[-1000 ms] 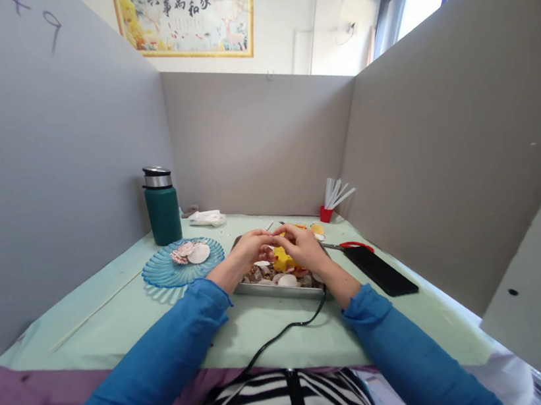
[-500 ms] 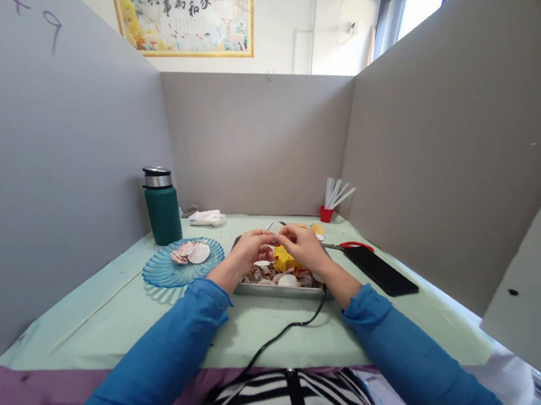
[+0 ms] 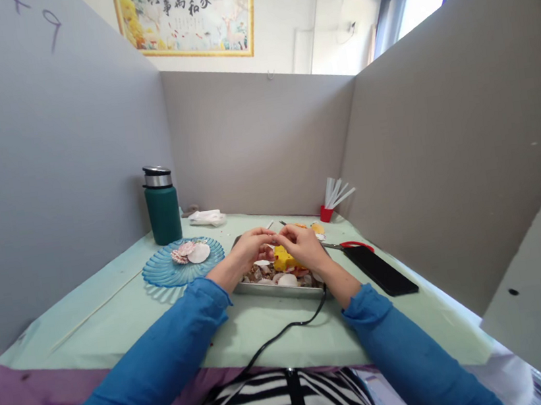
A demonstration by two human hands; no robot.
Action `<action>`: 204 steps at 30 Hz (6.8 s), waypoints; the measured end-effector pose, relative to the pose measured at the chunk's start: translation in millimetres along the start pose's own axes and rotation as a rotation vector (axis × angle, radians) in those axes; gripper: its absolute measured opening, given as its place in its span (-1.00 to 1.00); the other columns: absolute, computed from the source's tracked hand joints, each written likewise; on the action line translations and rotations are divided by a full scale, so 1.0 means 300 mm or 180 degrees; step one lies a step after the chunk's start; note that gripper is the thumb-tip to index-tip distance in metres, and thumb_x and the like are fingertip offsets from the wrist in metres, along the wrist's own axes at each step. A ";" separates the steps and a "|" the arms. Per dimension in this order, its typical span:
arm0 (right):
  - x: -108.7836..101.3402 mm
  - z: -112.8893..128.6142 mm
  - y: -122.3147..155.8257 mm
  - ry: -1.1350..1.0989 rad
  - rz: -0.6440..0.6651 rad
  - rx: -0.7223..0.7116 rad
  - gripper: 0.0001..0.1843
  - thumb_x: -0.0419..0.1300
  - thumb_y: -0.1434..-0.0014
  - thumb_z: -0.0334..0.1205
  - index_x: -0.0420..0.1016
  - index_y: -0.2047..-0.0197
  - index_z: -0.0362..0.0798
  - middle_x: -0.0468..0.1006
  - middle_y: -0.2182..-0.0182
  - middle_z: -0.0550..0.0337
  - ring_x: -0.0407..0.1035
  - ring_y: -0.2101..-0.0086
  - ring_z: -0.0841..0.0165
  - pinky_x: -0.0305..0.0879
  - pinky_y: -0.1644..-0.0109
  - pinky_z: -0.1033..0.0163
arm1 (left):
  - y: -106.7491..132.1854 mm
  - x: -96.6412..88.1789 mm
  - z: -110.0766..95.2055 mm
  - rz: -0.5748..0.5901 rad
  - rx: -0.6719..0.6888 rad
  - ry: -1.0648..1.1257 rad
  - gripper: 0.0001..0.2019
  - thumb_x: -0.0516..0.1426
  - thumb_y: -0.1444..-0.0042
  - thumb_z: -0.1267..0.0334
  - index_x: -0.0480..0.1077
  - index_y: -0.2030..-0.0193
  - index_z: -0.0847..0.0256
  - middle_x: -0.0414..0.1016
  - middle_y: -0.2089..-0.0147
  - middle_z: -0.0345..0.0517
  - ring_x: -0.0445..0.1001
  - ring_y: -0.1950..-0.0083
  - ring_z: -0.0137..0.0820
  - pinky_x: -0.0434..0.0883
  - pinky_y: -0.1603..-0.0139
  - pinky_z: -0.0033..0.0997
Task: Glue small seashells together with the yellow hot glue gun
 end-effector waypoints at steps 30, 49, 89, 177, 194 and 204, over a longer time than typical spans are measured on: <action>-0.003 0.008 0.002 -0.0150 -0.0005 0.0012 -0.71 0.14 -0.18 -0.03 0.45 0.43 -0.07 0.49 0.56 0.23 0.30 0.51 0.43 0.11 0.43 0.36 | 0.001 -0.002 -0.003 0.0059 0.0090 0.0035 -0.82 0.26 0.05 0.41 0.36 0.30 0.28 0.40 0.52 -0.21 0.39 0.59 -0.52 0.42 0.47 -0.47; -0.004 0.007 0.002 -0.0151 0.0047 0.0013 -0.72 0.13 -0.18 -0.05 0.46 0.43 -0.06 0.49 0.55 0.23 0.31 0.50 0.43 0.13 0.41 0.36 | 0.005 0.001 -0.005 -0.0004 -0.0020 0.0002 -0.81 0.26 0.05 0.42 0.35 0.29 0.29 0.40 0.53 -0.21 0.39 0.60 -0.52 0.42 0.47 -0.46; -0.001 0.009 0.001 -0.0166 0.0195 -0.0042 -0.75 0.10 -0.20 -0.09 0.41 0.40 -0.06 0.46 0.55 0.24 0.30 0.48 0.42 0.12 0.39 0.35 | -0.001 -0.002 0.003 0.0007 0.0027 -0.0079 -0.84 0.20 0.02 0.43 0.33 0.28 0.28 0.38 0.56 -0.22 0.37 0.62 -0.51 0.42 0.48 -0.44; 0.006 -0.010 0.001 -0.0030 0.0093 -0.0007 -0.73 0.09 -0.21 -0.05 0.43 0.38 -0.05 0.49 0.56 0.23 0.29 0.52 0.41 0.12 0.42 0.34 | 0.006 0.005 0.000 -0.0103 0.0194 -0.0166 -0.82 0.26 0.04 0.39 0.36 0.29 0.31 0.39 0.55 -0.21 0.39 0.60 -0.51 0.43 0.46 -0.43; 0.006 -0.005 0.003 -0.0012 0.0132 0.0011 -0.71 0.11 -0.21 -0.04 0.42 0.41 -0.06 0.48 0.55 0.24 0.28 0.52 0.43 0.08 0.43 0.35 | 0.010 0.008 -0.006 -0.0239 0.0267 -0.0217 -0.82 0.23 0.07 0.44 0.36 0.30 0.30 0.36 0.59 -0.22 0.37 0.60 -0.49 0.42 0.48 -0.43; 0.004 -0.002 0.002 0.0040 0.0190 -0.0010 -0.69 0.10 -0.21 -0.04 0.40 0.44 -0.07 0.43 0.59 0.26 0.24 0.53 0.45 0.05 0.44 0.36 | 0.015 0.010 -0.010 -0.0232 0.0233 -0.0216 -0.83 0.22 0.08 0.45 0.35 0.31 0.31 0.36 0.60 -0.23 0.36 0.62 -0.51 0.40 0.50 -0.46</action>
Point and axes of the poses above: each hand's wrist, its own y-axis away from the middle knuckle, its own x-axis out of the palm, z = x × y, the point moved 1 cm from there along -y, towards the middle knuckle
